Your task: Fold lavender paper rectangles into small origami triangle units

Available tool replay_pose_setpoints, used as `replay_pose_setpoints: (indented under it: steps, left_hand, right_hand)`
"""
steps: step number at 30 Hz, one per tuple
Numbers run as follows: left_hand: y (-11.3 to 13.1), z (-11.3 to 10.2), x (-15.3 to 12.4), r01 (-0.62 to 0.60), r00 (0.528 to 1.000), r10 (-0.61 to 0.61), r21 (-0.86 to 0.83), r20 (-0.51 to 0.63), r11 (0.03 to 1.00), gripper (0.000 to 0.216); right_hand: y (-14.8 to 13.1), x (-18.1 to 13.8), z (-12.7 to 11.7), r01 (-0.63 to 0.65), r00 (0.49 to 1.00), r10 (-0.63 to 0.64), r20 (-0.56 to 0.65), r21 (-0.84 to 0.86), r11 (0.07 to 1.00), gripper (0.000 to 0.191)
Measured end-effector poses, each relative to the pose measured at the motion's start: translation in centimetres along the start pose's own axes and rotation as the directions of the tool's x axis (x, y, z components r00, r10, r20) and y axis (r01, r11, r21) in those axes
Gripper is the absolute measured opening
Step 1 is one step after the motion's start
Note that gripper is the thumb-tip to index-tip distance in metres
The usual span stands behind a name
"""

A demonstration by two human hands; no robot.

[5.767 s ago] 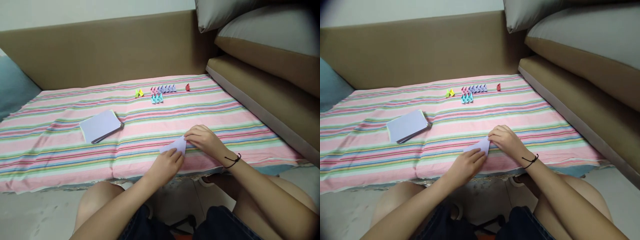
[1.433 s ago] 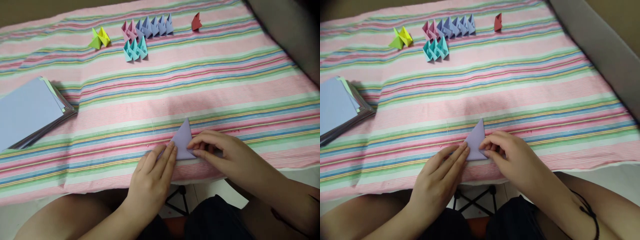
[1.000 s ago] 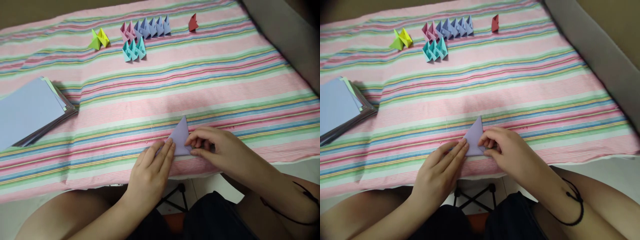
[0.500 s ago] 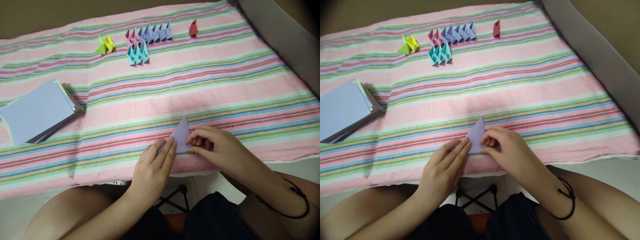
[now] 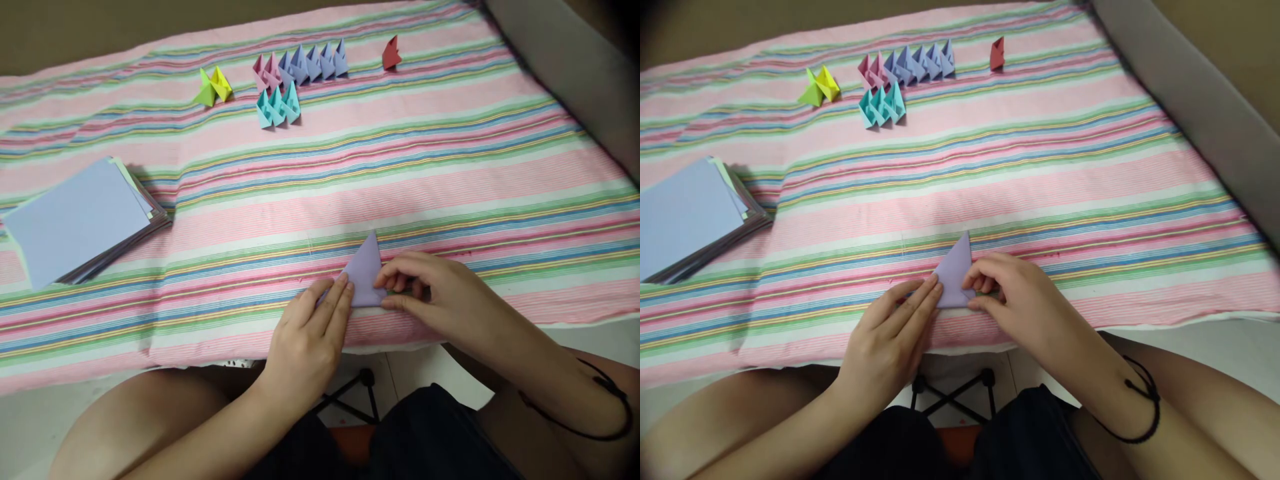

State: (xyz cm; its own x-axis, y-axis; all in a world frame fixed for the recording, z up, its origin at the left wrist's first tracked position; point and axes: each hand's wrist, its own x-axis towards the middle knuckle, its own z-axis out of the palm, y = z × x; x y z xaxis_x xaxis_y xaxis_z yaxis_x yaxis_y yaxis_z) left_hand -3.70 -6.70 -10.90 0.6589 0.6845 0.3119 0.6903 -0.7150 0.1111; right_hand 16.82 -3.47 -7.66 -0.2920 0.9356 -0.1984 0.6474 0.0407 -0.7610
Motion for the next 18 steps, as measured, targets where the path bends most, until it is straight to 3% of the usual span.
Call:
replay_pose_setpoints:
  steps: [8, 13, 18]
  left_hand:
    - [0.06, -0.1, 0.14, -0.017, 1.0, 0.017, 0.035, -0.003, 0.999, 0.036]
    - [0.0, 0.02, -0.04, -0.013, 1.0, 0.012, 0.018, 0.024, 1.0, 0.04]
    - [-0.06, 0.06, -0.05, -0.006, 1.0, 0.007, -0.019, 0.018, 1.0, 0.039]
  right_hand:
    - [-0.1, 0.02, -0.23, -0.005, 1.0, 0.005, -0.002, 0.022, 1.0, 0.009]
    - [-0.11, 0.07, -0.7, 0.023, 0.997, -0.026, 0.066, 0.045, 0.999, 0.015]
    - [-0.15, 0.18, -0.23, -0.015, 1.0, 0.015, 0.021, 0.035, 0.999, 0.005]
